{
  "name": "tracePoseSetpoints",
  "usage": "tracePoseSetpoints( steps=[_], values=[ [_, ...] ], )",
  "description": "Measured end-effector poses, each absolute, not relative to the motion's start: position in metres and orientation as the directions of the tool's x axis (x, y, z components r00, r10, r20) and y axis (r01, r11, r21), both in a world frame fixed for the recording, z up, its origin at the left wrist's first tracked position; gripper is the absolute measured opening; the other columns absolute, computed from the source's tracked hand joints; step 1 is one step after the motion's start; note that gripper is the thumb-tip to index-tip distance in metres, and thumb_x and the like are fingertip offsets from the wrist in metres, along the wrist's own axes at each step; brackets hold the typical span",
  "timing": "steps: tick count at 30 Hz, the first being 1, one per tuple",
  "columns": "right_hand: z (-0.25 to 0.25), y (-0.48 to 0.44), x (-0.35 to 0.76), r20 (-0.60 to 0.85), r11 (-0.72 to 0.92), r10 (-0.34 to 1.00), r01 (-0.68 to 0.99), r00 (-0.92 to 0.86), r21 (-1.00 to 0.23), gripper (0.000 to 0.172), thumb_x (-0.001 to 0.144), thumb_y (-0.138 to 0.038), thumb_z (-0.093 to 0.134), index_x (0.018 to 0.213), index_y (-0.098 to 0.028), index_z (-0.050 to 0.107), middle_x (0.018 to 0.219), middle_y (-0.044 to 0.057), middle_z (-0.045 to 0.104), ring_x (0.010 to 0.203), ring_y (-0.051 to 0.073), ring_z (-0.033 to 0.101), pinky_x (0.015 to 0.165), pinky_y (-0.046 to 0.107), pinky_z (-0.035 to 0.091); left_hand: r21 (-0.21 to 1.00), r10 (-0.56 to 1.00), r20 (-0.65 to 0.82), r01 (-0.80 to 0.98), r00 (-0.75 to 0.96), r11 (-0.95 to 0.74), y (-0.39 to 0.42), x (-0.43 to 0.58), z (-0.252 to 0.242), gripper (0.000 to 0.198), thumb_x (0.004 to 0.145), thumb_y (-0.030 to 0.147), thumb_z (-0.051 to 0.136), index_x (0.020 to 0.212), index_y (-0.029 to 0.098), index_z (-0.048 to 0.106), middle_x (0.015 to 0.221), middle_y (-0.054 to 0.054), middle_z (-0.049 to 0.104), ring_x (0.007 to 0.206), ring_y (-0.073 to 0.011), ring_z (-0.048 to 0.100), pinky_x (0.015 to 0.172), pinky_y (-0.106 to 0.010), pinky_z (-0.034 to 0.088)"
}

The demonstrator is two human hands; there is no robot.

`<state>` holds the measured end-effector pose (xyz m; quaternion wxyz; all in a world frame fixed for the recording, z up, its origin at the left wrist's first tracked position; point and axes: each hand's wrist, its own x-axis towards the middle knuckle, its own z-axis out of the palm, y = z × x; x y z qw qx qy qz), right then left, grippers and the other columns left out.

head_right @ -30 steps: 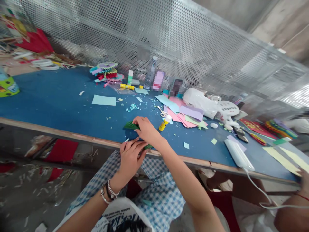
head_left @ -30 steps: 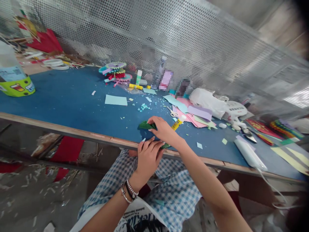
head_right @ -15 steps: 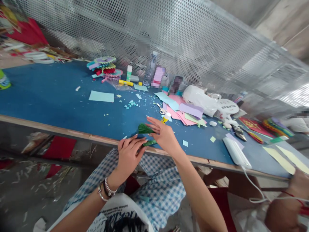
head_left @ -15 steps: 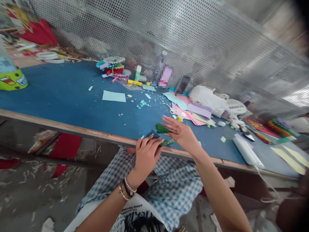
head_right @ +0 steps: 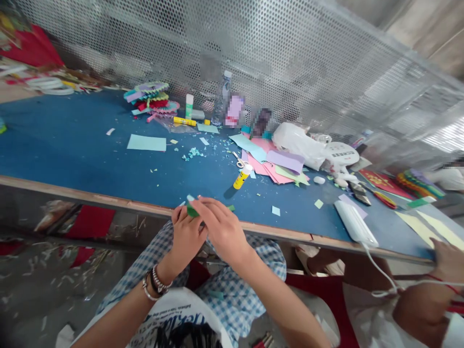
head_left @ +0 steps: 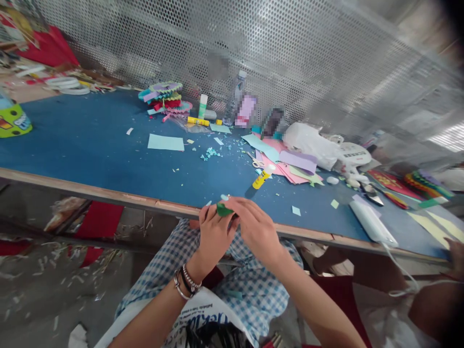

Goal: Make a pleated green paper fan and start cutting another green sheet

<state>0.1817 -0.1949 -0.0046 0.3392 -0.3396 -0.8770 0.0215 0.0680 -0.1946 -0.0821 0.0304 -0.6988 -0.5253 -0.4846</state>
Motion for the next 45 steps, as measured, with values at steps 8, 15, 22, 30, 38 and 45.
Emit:
tracePoseSetpoints(
  steps=[8,15,22,30,38,45],
  values=[
    [-0.002,-0.201,0.186,0.479,0.798,0.599,0.526,-0.642,-0.294,0.039,0.088,-0.006,0.040,0.117,-0.020,0.062,0.112,0.007,0.066,0.117,0.020,0.053,0.096,0.041,0.052,0.431,0.694,0.720,0.783,0.002,-0.449,-0.195,0.068,-0.084,0.029,0.084,0.019,0.055,0.111,0.022,0.065,0.111,-0.010,0.067,0.109,-0.0241,0.056,0.098,-0.042,0.032],
    [0.007,-0.199,0.190,0.457,0.775,0.631,0.529,-0.627,-0.346,0.045,0.086,-0.004,0.041,0.116,-0.029,0.063,0.106,0.003,0.068,0.103,0.019,0.062,0.087,0.039,0.057,0.450,0.713,0.701,0.758,0.027,-0.472,-0.195,0.066,-0.082,0.031,0.084,0.021,0.055,0.113,0.025,0.064,0.108,-0.007,0.068,0.111,-0.0236,0.054,0.099,-0.042,0.031],
    [0.010,-0.182,0.213,0.446,0.603,0.795,0.611,-0.410,-0.513,0.036,0.086,-0.015,0.049,0.114,-0.032,0.065,0.109,0.001,0.067,0.100,0.019,0.063,0.085,0.035,0.056,0.474,0.720,0.694,0.754,-0.002,-0.454,-0.195,0.067,-0.076,0.017,0.085,0.027,0.057,0.099,0.024,0.066,0.106,-0.005,0.069,0.106,-0.0233,0.057,0.094,-0.042,0.033],
    [0.000,-0.154,0.255,0.424,0.519,0.854,0.432,-0.302,-0.737,0.021,0.079,-0.023,0.063,0.098,-0.026,0.071,0.097,0.004,0.071,0.090,0.021,0.065,0.078,0.035,0.054,0.508,0.733,0.681,0.724,-0.006,-0.467,-0.197,0.067,-0.069,0.017,0.085,0.024,0.058,0.100,0.027,0.065,0.102,-0.001,0.071,0.109,-0.0219,0.057,0.094,-0.041,0.031],
    [-0.016,-0.153,0.263,0.303,0.414,0.899,0.392,-0.315,-0.822,0.023,0.079,-0.024,0.064,0.101,-0.026,0.069,0.102,0.003,0.070,0.094,0.019,0.065,0.083,0.032,0.055,0.498,0.735,0.678,0.732,0.007,-0.466,-0.197,0.068,-0.068,0.018,0.087,0.026,0.055,0.101,0.026,0.065,0.104,-0.002,0.071,0.110,-0.0222,0.056,0.096,-0.041,0.031],
    [-0.017,-0.156,0.264,0.162,0.294,0.936,0.441,-0.312,-0.848,0.027,0.080,-0.029,0.062,0.106,-0.023,0.067,0.105,0.005,0.068,0.097,0.022,0.065,0.087,0.037,0.054,0.518,0.750,0.661,0.721,0.004,-0.461,-0.197,0.068,-0.068,0.017,0.087,0.026,0.055,0.101,0.026,0.065,0.105,-0.001,0.070,0.111,-0.0209,0.056,0.097,-0.040,0.029]
  ],
)
